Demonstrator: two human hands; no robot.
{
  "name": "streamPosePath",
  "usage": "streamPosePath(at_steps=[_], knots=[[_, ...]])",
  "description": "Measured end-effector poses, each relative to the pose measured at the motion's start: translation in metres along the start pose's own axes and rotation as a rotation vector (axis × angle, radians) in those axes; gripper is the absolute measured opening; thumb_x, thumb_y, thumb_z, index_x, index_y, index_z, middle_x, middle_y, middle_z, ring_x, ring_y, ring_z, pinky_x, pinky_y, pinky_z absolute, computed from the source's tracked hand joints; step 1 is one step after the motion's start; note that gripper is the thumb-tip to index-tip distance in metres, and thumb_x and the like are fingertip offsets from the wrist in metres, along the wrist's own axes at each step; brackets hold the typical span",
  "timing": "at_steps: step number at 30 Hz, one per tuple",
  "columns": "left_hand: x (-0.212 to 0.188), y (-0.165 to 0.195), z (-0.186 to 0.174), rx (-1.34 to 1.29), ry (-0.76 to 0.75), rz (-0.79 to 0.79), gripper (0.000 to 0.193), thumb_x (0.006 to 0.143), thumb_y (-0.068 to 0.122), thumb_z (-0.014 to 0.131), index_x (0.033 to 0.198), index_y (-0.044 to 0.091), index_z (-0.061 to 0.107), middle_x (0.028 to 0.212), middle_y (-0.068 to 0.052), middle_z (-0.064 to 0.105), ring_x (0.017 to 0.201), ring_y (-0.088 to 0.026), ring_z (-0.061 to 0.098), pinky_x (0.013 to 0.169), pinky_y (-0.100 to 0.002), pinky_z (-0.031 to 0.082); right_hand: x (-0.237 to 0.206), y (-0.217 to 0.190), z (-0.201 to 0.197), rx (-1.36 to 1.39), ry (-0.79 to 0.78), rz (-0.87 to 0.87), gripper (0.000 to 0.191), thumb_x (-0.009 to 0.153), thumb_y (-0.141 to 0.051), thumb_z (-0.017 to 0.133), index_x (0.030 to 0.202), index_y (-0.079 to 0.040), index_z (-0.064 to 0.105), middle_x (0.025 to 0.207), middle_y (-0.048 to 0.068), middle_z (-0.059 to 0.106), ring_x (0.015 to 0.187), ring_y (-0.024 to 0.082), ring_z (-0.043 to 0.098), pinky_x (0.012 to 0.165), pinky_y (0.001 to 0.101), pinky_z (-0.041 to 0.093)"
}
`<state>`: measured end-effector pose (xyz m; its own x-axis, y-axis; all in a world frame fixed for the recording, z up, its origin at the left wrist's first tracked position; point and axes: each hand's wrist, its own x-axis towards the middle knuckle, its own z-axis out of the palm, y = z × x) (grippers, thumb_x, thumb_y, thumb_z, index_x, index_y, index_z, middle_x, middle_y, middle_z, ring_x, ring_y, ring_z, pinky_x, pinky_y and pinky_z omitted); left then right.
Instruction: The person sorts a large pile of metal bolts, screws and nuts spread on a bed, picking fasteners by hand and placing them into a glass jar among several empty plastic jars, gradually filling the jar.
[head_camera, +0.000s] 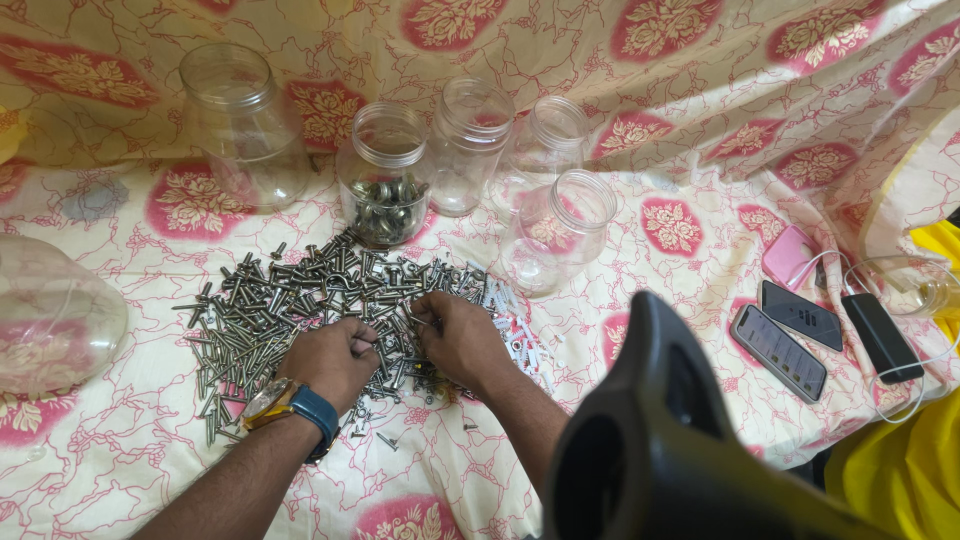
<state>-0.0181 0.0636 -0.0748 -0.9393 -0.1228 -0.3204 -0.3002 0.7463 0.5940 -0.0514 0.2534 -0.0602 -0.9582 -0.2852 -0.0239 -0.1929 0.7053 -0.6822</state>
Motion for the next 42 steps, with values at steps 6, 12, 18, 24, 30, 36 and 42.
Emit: streamPosePath(at_steps=[6,12,18,24,30,36,42], knots=[[0.003,0.001,-0.002,-0.085,0.046,-0.045,0.026,0.085,0.027,0.075,0.111,0.022,0.076,0.099,0.003,0.080,0.086,-0.015,0.077,0.081,-0.032,0.060,0.000,-0.006,0.001,-0.022,-0.006,0.001,0.029,0.088,-0.012,0.067,0.116,-0.008,0.070,0.107,0.013,0.076,0.100,0.026,0.074,0.091,0.0372,0.057],[-0.002,0.001,-0.006,-0.094,0.062,-0.052,0.027,0.086,0.027,0.073,0.112,0.021,0.075,0.100,0.003,0.080,0.086,-0.017,0.077,0.080,-0.033,0.060,-0.005,-0.010,-0.001,-0.006,-0.020,0.001,0.029,0.087,-0.012,0.067,0.115,-0.008,0.070,0.105,0.011,0.076,0.097,0.025,0.075,0.090,0.0363,0.058],[-0.011,-0.005,-0.007,-0.130,0.122,-0.046,0.027,0.088,0.031,0.073,0.112,0.018,0.074,0.101,0.000,0.079,0.086,-0.018,0.077,0.079,-0.035,0.059,-0.011,-0.009,-0.003,0.066,0.018,-0.003,0.026,0.088,-0.012,0.068,0.114,-0.006,0.070,0.102,0.011,0.077,0.094,0.022,0.076,0.086,0.0342,0.060],[-0.018,-0.007,-0.005,-0.078,0.102,-0.098,0.027,0.088,0.035,0.074,0.110,0.019,0.075,0.101,0.002,0.080,0.087,-0.018,0.077,0.079,-0.036,0.059,-0.017,-0.011,-0.005,0.109,0.034,0.038,0.022,0.091,-0.012,0.067,0.112,-0.005,0.070,0.101,0.011,0.078,0.093,0.020,0.077,0.085,0.0328,0.061],[-0.030,-0.005,0.001,-0.089,0.030,-0.101,0.025,0.088,0.034,0.073,0.110,0.021,0.075,0.099,0.003,0.081,0.086,-0.016,0.078,0.079,-0.034,0.060,-0.028,-0.015,-0.006,0.168,0.014,0.107,0.025,0.091,-0.009,0.065,0.116,-0.007,0.069,0.104,0.009,0.077,0.094,0.019,0.076,0.086,0.0321,0.059],[-0.040,-0.001,0.011,-0.083,0.058,-0.074,0.025,0.089,0.035,0.074,0.109,0.020,0.076,0.099,0.002,0.081,0.087,-0.017,0.077,0.080,-0.035,0.060,-0.040,-0.014,-0.011,0.154,0.072,0.198,0.024,0.093,-0.004,0.057,0.111,-0.008,0.072,0.097,0.013,0.078,0.083,0.022,0.078,0.079,0.0347,0.061],[-0.044,0.006,0.024,-0.097,0.076,-0.115,0.025,0.087,0.035,0.075,0.109,0.021,0.076,0.101,0.003,0.080,0.089,-0.018,0.077,0.080,-0.035,0.060,-0.060,0.006,-0.019,0.007,0.274,0.046,0.022,0.088,-0.002,0.059,0.105,-0.006,0.073,0.097,0.016,0.075,0.089,0.031,0.073,0.083,0.0414,0.056]])
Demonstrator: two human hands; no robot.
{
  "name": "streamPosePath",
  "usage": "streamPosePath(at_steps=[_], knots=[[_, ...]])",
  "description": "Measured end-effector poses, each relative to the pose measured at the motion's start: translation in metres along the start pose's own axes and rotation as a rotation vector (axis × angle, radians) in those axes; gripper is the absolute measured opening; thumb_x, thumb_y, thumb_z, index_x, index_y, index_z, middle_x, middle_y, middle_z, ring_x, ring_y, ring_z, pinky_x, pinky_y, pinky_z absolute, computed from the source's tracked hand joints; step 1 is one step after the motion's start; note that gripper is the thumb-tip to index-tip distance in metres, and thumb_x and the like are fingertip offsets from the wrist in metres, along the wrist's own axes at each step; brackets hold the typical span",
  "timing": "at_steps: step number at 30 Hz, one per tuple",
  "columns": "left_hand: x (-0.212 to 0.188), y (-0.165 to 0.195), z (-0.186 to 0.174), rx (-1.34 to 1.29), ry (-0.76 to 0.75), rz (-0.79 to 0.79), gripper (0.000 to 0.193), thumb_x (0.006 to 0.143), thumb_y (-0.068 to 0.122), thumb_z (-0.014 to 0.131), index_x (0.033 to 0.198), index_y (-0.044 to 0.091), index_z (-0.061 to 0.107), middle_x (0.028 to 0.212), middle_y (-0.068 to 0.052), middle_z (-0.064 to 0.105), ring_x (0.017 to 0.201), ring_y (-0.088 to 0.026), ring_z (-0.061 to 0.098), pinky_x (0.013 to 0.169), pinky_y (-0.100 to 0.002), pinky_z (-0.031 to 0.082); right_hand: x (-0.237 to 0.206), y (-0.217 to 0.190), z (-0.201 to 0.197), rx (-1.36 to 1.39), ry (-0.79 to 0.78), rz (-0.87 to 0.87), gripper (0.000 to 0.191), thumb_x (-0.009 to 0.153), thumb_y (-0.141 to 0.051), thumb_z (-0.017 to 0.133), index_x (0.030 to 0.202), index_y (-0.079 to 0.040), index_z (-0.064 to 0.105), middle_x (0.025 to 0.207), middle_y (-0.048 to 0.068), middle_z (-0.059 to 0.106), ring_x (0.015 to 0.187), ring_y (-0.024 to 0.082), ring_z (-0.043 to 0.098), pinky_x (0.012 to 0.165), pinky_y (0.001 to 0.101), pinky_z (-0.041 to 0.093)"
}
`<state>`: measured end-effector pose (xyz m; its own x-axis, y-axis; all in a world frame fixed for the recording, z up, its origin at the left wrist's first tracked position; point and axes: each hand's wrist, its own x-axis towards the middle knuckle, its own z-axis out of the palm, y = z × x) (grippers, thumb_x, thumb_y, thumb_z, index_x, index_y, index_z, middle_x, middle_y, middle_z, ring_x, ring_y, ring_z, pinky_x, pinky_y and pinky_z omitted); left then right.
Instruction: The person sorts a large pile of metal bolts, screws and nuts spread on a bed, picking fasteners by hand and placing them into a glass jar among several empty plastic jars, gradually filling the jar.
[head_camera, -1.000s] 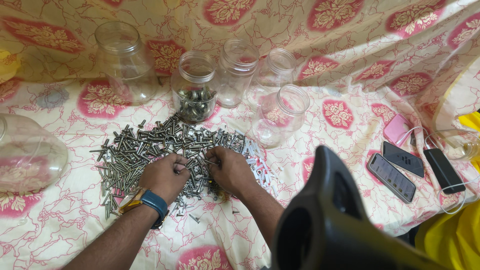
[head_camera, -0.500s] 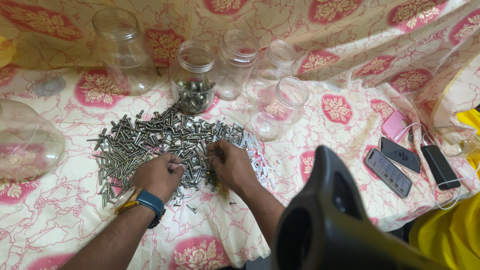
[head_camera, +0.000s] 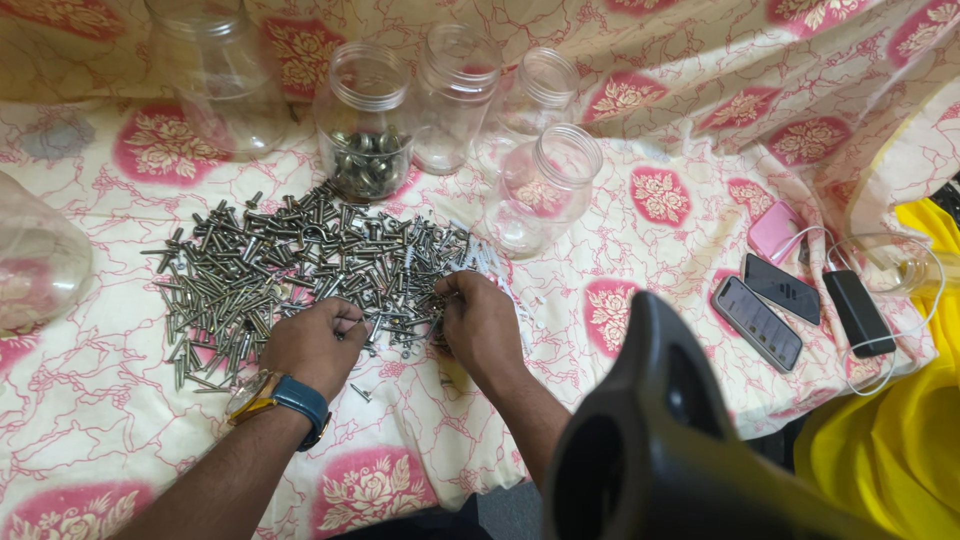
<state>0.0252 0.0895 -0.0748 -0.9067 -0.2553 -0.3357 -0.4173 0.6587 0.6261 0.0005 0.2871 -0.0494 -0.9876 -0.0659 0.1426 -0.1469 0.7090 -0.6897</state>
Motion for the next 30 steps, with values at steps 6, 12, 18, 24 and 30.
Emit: streamPosePath(at_steps=[6,12,18,24,30], knots=[[-0.008,0.006,0.012,0.040,0.035,0.026,0.025,0.088,0.035,0.076,0.108,0.020,0.075,0.100,0.002,0.080,0.086,-0.020,0.077,0.078,-0.037,0.059,-0.010,0.016,-0.010,-0.119,-0.020,-0.005,0.019,0.084,-0.009,0.066,0.102,-0.008,0.072,0.104,0.014,0.070,0.097,0.032,0.068,0.086,0.0442,0.053],[-0.016,0.020,0.025,-0.023,0.028,0.068,0.025,0.087,0.033,0.076,0.108,0.020,0.075,0.098,0.001,0.080,0.084,-0.020,0.077,0.076,-0.036,0.060,-0.013,0.018,-0.017,-0.223,-0.049,0.091,0.022,0.086,-0.011,0.068,0.107,-0.011,0.071,0.109,0.012,0.067,0.102,0.031,0.066,0.088,0.0447,0.053],[-0.022,0.036,0.031,0.030,-0.050,0.067,0.023,0.088,0.033,0.075,0.108,0.020,0.075,0.098,0.002,0.080,0.085,-0.019,0.077,0.076,-0.036,0.060,-0.013,0.030,-0.028,-0.277,-0.071,0.194,0.032,0.084,-0.004,0.064,0.114,-0.013,0.069,0.112,0.011,0.066,0.104,0.031,0.066,0.088,0.0443,0.053],[-0.026,0.043,0.040,0.021,-0.002,0.081,0.024,0.087,0.032,0.076,0.108,0.020,0.076,0.099,0.002,0.080,0.086,-0.019,0.077,0.077,-0.036,0.059,-0.009,0.043,-0.037,-0.249,-0.027,0.159,0.024,0.090,-0.007,0.063,0.113,-0.012,0.069,0.112,0.009,0.067,0.102,0.031,0.066,0.086,0.0442,0.053],[-0.021,0.032,0.032,-0.059,0.088,0.085,0.025,0.086,0.033,0.077,0.105,0.018,0.077,0.095,0.000,0.080,0.084,-0.020,0.077,0.075,-0.036,0.060,0.000,0.033,-0.025,-0.109,-0.062,0.030,0.020,0.090,-0.013,0.067,0.109,-0.010,0.069,0.107,0.010,0.071,0.095,0.030,0.069,0.084,0.0429,0.054]])
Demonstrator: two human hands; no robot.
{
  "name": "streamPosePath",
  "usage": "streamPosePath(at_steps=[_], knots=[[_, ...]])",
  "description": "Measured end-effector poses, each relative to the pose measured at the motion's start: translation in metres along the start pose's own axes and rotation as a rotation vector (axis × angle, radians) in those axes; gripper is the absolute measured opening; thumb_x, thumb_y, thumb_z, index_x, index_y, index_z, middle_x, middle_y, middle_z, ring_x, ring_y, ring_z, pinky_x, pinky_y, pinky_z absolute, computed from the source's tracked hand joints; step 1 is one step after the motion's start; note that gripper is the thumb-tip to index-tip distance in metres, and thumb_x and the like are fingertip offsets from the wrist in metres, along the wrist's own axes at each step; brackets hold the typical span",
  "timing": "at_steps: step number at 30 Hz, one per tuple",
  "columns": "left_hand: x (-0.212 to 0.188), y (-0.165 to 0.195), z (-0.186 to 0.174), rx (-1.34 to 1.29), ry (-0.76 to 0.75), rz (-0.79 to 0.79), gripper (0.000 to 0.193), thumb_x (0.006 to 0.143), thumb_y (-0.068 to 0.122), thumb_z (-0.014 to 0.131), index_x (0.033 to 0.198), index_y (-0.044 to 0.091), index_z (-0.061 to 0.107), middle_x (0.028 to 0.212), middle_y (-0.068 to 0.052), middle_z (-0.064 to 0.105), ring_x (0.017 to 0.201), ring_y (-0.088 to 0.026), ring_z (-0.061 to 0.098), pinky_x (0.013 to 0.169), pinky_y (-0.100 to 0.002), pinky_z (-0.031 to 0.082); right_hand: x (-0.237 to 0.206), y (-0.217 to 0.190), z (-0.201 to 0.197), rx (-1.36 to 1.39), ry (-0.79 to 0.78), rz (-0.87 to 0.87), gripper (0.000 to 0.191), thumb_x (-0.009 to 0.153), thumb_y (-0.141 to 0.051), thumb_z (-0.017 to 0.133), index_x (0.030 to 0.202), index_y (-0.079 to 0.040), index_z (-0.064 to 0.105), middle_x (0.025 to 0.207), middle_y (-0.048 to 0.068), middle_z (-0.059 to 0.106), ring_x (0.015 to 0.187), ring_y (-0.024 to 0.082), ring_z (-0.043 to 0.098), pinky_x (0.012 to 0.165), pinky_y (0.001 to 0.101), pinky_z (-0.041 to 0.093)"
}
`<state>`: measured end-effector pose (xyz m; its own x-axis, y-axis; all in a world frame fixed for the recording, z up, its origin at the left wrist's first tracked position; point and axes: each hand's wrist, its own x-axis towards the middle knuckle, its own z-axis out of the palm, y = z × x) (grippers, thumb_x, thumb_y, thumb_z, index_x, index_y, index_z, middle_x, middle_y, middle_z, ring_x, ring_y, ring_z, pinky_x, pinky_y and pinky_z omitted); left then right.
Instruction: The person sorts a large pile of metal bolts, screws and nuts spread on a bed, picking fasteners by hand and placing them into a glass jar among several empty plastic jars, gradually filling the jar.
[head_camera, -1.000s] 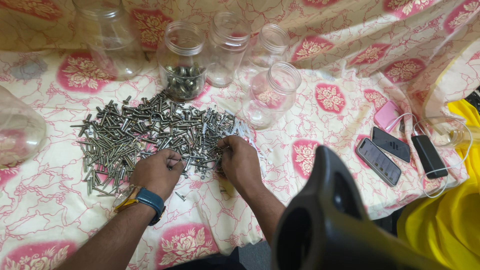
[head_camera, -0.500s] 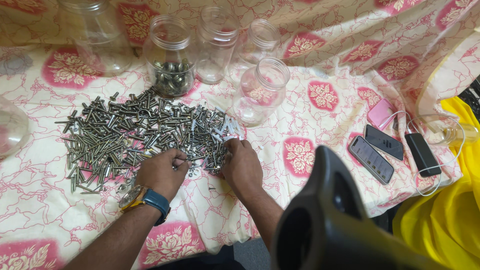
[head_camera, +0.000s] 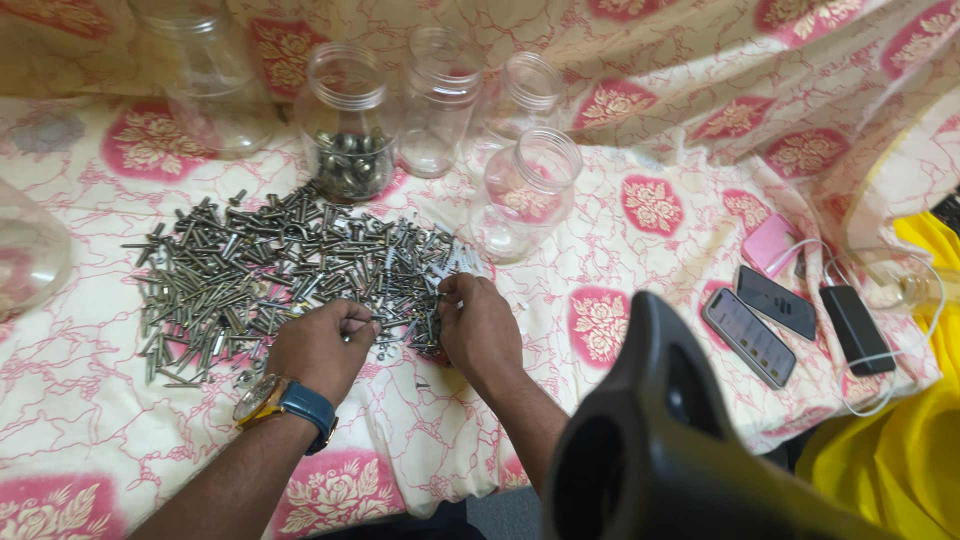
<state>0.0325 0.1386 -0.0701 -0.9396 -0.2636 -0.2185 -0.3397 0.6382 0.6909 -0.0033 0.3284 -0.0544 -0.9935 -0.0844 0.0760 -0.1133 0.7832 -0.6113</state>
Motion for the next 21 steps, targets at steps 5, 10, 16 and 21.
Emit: streamPosePath(at_steps=[5,10,16,21], knots=[[0.011,-0.020,-0.026,0.035,0.096,-0.044,0.023,0.086,0.035,0.078,0.104,0.019,0.078,0.093,0.000,0.080,0.083,-0.021,0.076,0.074,-0.037,0.059,0.008,-0.025,0.019,0.068,-0.068,-0.132,0.019,0.087,-0.014,0.070,0.105,-0.008,0.071,0.100,0.013,0.072,0.094,0.030,0.070,0.083,0.0427,0.055],[0.020,-0.044,-0.056,0.021,0.169,-0.117,0.022,0.086,0.033,0.078,0.103,0.019,0.077,0.093,-0.001,0.080,0.082,-0.020,0.077,0.074,-0.036,0.059,0.015,-0.055,0.042,0.095,-0.151,-0.171,0.018,0.088,-0.016,0.070,0.104,-0.008,0.072,0.099,0.013,0.072,0.089,0.030,0.072,0.081,0.0415,0.056],[0.037,-0.065,-0.093,0.013,0.164,-0.114,0.022,0.087,0.031,0.077,0.105,0.018,0.077,0.095,-0.001,0.079,0.083,-0.020,0.076,0.075,-0.037,0.059,0.027,-0.087,0.067,0.113,-0.186,-0.220,0.020,0.089,-0.018,0.070,0.105,-0.006,0.071,0.097,0.013,0.073,0.088,0.028,0.073,0.082,0.0400,0.058],[0.061,-0.077,-0.115,0.079,0.131,-0.029,0.026,0.088,0.029,0.076,0.111,0.019,0.076,0.106,-0.001,0.077,0.091,-0.024,0.074,0.082,-0.039,0.058,0.045,-0.116,0.084,0.021,-0.165,-0.210,0.023,0.090,-0.019,0.069,0.109,-0.006,0.070,0.101,0.013,0.072,0.093,0.030,0.071,0.084,0.0424,0.057]])
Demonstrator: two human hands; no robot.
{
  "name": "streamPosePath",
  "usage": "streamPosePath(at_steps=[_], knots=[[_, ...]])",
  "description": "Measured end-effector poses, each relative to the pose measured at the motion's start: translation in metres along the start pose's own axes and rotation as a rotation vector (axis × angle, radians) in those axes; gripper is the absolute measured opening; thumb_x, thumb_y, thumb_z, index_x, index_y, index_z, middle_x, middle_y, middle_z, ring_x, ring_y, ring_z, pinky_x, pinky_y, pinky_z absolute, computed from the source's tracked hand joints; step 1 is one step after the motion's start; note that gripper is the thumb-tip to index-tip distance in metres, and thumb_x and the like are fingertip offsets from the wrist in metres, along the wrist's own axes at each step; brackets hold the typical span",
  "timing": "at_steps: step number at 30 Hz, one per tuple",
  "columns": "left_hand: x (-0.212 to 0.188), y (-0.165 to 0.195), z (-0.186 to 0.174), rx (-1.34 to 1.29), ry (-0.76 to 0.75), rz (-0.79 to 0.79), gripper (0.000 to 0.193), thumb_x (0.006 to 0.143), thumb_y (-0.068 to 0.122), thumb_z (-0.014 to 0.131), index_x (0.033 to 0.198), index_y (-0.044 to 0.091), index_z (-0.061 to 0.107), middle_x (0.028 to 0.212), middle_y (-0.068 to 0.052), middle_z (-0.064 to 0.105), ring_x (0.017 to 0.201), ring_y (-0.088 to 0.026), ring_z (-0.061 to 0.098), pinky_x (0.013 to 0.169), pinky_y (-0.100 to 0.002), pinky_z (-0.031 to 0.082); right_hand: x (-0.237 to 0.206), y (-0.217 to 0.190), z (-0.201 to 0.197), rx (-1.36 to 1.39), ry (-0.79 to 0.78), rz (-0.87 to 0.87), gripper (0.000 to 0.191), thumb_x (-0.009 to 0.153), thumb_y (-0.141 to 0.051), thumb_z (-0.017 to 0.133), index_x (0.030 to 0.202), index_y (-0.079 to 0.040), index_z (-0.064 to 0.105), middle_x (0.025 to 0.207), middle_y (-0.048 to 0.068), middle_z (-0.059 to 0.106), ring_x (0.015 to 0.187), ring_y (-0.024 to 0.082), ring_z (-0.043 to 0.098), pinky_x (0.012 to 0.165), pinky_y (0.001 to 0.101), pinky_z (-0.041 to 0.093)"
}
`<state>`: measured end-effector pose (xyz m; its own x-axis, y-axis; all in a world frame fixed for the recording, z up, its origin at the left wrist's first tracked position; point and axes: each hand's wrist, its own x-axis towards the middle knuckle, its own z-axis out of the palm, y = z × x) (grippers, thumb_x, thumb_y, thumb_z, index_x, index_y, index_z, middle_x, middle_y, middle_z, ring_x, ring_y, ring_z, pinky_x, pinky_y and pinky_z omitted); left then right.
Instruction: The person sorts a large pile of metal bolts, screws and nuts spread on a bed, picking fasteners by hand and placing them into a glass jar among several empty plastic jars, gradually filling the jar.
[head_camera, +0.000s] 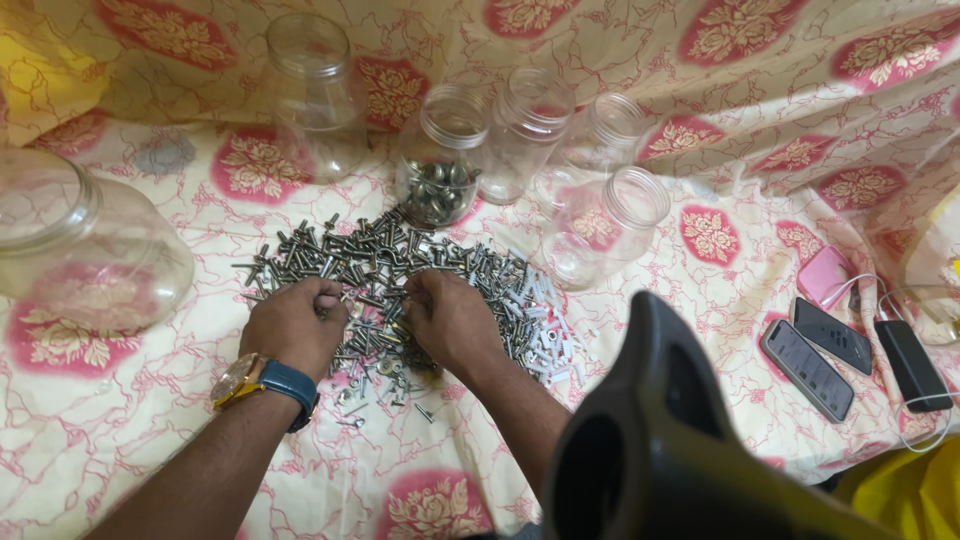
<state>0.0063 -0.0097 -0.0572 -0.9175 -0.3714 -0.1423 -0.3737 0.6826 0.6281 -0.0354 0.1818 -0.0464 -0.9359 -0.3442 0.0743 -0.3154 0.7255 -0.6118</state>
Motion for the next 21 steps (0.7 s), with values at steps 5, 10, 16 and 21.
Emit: streamPosePath(at_steps=[5,10,16,21], knots=[[0.027,-0.011,-0.010,0.049,-0.005,0.099,0.034,0.085,0.028,0.078,0.118,0.021,0.074,0.117,-0.005,0.071,0.101,-0.027,0.070,0.087,-0.040,0.056,0.027,-0.018,0.012,-0.081,0.020,-0.046,0.025,0.091,-0.018,0.069,0.114,-0.009,0.070,0.113,0.014,0.068,0.105,0.034,0.067,0.093,0.0443,0.054],[0.051,-0.012,-0.010,0.035,-0.079,0.152,0.037,0.084,0.030,0.078,0.120,0.024,0.074,0.122,-0.005,0.069,0.103,-0.028,0.069,0.092,-0.040,0.055,0.051,-0.030,0.024,-0.147,0.021,-0.089,0.037,0.090,-0.020,0.070,0.126,-0.012,0.066,0.127,0.014,0.063,0.117,0.036,0.061,0.100,0.0453,0.050],[0.074,-0.013,-0.004,0.079,-0.136,0.260,0.041,0.084,0.025,0.077,0.125,0.022,0.071,0.128,-0.005,0.066,0.109,-0.028,0.067,0.096,-0.041,0.053,0.072,-0.037,0.032,-0.225,-0.129,0.014,0.043,0.094,-0.022,0.065,0.137,-0.022,0.062,0.138,0.011,0.057,0.123,0.036,0.056,0.102,0.0454,0.048],[0.082,-0.008,-0.001,0.138,-0.174,0.285,0.040,0.083,0.026,0.078,0.122,0.022,0.073,0.130,-0.001,0.066,0.116,-0.025,0.065,0.102,-0.038,0.051,0.081,-0.036,0.032,-0.273,-0.138,0.016,0.046,0.089,-0.018,0.066,0.135,-0.021,0.063,0.132,0.011,0.059,0.124,0.034,0.057,0.103,0.0434,0.049]])
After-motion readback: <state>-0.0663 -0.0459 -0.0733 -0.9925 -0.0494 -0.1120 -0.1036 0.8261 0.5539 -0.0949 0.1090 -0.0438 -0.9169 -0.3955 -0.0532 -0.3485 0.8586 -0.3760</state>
